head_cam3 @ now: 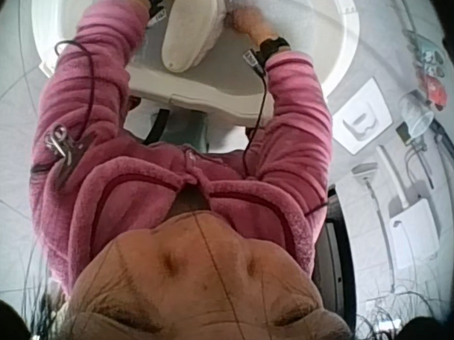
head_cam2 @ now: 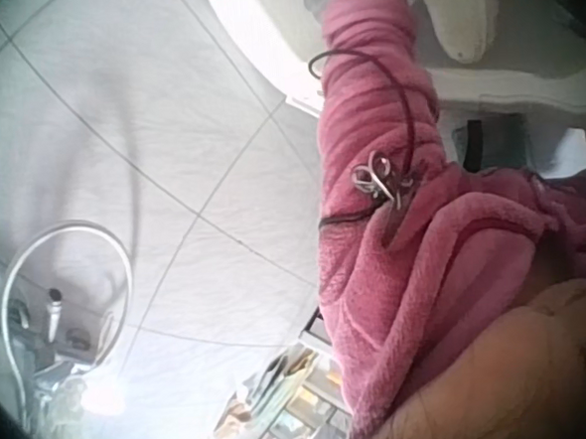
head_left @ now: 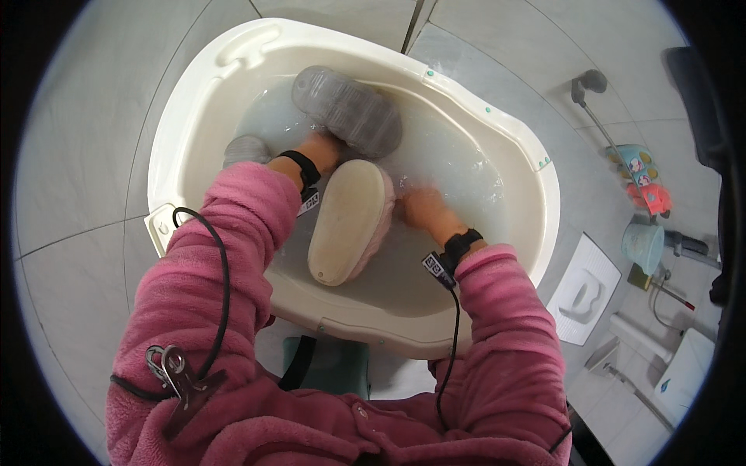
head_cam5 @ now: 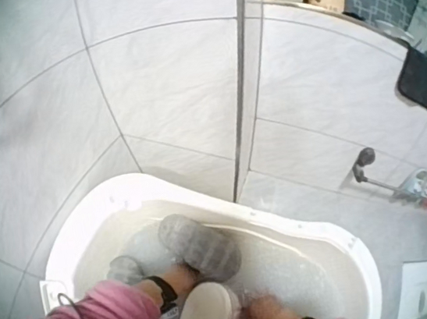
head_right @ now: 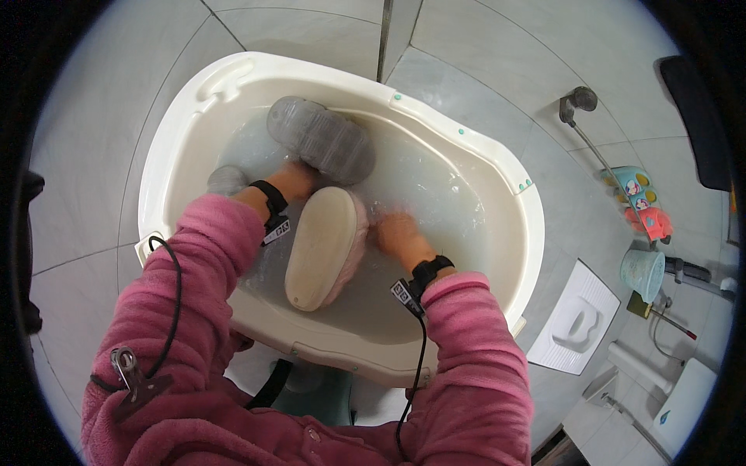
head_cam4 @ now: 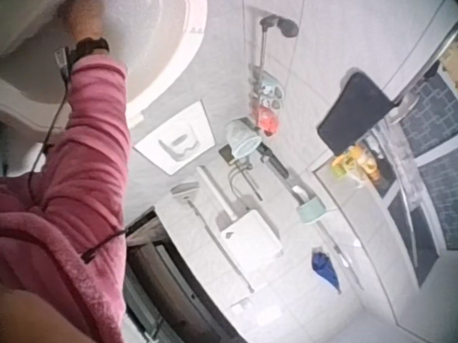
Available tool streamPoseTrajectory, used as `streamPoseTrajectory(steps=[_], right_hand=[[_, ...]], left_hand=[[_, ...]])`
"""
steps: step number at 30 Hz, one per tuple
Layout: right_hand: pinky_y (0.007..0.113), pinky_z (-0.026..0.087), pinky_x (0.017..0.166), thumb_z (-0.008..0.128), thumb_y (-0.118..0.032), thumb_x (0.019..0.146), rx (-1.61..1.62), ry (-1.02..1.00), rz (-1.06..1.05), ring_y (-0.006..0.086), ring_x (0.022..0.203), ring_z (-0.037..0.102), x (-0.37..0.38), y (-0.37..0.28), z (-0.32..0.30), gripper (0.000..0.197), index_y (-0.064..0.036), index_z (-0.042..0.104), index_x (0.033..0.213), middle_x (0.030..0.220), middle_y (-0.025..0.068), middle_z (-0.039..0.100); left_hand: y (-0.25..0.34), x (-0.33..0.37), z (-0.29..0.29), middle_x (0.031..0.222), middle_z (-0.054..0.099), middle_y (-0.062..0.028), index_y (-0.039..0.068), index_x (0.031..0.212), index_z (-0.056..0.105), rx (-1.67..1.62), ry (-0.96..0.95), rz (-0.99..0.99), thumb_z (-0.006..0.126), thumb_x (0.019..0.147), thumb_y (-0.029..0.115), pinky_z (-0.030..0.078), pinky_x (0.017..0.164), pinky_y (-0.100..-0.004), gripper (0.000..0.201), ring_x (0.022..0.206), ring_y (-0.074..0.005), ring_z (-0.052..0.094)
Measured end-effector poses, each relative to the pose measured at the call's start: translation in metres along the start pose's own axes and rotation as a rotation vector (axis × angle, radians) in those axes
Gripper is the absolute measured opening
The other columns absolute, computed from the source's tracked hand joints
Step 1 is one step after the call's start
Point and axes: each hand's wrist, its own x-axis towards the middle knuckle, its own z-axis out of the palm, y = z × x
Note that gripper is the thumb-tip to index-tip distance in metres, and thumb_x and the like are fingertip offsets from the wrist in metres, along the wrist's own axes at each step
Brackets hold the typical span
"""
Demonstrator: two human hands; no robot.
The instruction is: The person washes a pair of pink slippers in a white basin filled with water. They scrub the slippers with a green brush, rinse them, and squeeze out excess water. The slippers are handled one at a time and repeatedly submerged and lifted during the process.
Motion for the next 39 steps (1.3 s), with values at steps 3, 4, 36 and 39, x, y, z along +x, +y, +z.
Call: streamPoseTrajectory(steps=[3, 4, 36, 39], right_hand=[[0.042, 0.048, 0.104, 0.057, -0.026, 0.092, 0.109, -0.207, 0.135, 0.0296, 0.12, 0.063, 0.012, 0.019, -0.01, 0.037, -0.0088, 0.069, 0.122, 0.129, 0.0121, 0.067], [0.043, 0.048, 0.103, 0.057, -0.026, 0.092, 0.108, -0.256, 0.15, 0.0299, 0.12, 0.063, 0.015, 0.026, -0.009, 0.037, -0.0085, 0.069, 0.123, 0.129, 0.012, 0.067], [0.045, 0.053, 0.086, 0.046, -0.034, 0.105, 2.382, 0.205, 0.902, 0.0289, 0.1, 0.064, 0.027, 0.009, 0.066, 0.035, -0.0079, 0.062, 0.122, 0.108, 0.0087, 0.068], [0.043, 0.053, 0.084, 0.049, -0.036, 0.105, 2.562, 0.162, 0.608, 0.0272, 0.097, 0.064, 0.053, -0.009, 0.028, 0.033, -0.0081, 0.063, 0.117, 0.107, 0.0085, 0.068]], left_hand=[[-0.027, -0.023, 0.009, 0.131, 0.065, -0.0135, 0.013, 0.125, 0.069, 0.057, -0.079, -0.197, 0.06, 0.092, 0.034, 0.047, 0.099, -0.0486, 0.04, 0.122, -0.0341, 0.061], [-0.037, -0.031, 0.01, 0.135, 0.064, -0.0129, 0.014, 0.125, 0.069, 0.088, -0.172, -0.223, 0.056, 0.095, 0.032, 0.047, 0.1, -0.0494, 0.037, 0.124, -0.0341, 0.061], [0.02, -0.032, 0.053, 0.124, 0.066, -0.0203, 0.008, 0.122, 0.068, 0.077, -0.02, 0.308, 0.061, 0.097, 0.031, 0.051, 0.094, -0.0464, 0.034, 0.11, -0.0375, 0.064], [0.006, -0.027, 0.054, 0.13, 0.063, -0.0168, 0.012, 0.135, 0.06, -0.545, 0.17, 0.231, 0.054, 0.101, 0.031, 0.049, 0.098, -0.0421, 0.039, 0.116, -0.033, 0.061]])
